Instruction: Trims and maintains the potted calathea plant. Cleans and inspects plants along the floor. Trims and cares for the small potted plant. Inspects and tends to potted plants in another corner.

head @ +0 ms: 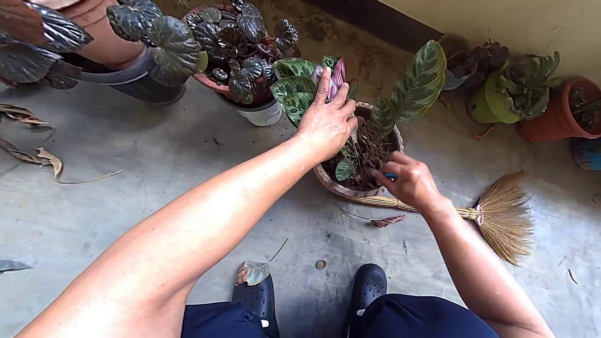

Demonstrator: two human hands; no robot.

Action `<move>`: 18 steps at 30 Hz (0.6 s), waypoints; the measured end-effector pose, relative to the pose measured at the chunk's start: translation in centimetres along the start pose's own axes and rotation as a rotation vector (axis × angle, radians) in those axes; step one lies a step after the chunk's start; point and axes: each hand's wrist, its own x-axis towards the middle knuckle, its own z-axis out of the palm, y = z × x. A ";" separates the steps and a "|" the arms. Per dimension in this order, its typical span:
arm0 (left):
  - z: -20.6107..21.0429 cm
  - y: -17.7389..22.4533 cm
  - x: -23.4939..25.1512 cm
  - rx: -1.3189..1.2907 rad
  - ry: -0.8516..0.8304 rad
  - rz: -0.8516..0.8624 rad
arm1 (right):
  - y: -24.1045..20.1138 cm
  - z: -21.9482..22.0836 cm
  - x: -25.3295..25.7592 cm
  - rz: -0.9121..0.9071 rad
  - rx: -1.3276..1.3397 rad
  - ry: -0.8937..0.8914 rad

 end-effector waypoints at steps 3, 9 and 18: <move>0.3 -0.4 0.0 -0.009 -0.010 0.002 | 0.5 -3.1 2.4 0.060 0.006 -0.108; 0.4 0.0 0.4 0.004 0.011 0.018 | 1.5 0.3 2.4 0.274 -0.060 -0.419; 0.6 -0.1 0.0 0.015 0.005 0.023 | 3.1 0.1 2.5 0.577 -0.104 -0.146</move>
